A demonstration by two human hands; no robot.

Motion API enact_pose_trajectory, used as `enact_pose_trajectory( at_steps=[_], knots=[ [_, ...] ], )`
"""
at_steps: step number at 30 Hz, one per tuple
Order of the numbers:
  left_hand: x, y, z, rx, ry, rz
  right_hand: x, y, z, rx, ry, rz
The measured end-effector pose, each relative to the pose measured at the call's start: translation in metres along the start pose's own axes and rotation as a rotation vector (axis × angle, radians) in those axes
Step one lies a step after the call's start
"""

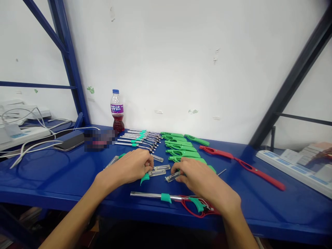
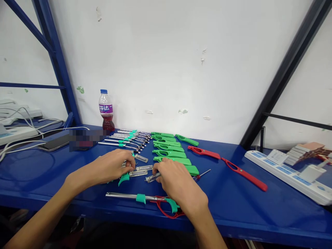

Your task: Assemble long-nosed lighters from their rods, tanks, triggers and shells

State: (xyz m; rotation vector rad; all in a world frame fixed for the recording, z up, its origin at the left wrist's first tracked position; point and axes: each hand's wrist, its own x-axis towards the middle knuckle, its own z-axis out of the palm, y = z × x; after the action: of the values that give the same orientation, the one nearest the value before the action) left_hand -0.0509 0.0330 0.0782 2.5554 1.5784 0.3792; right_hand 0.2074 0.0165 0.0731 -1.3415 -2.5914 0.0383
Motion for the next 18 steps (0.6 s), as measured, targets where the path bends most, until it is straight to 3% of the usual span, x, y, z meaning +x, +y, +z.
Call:
enact_pose_trajectory(
  at_steps=[10, 18],
  knots=[
    [0.002, 0.006, -0.001, 0.002, -0.015, -0.005, 0.002, 0.013, 0.012, 0.047, 0.005, -0.032],
    [0.004, 0.0, 0.003, -0.002, -0.01, -0.017, 0.0, 0.001, 0.0, 0.064, -0.022, -0.072]
  ],
)
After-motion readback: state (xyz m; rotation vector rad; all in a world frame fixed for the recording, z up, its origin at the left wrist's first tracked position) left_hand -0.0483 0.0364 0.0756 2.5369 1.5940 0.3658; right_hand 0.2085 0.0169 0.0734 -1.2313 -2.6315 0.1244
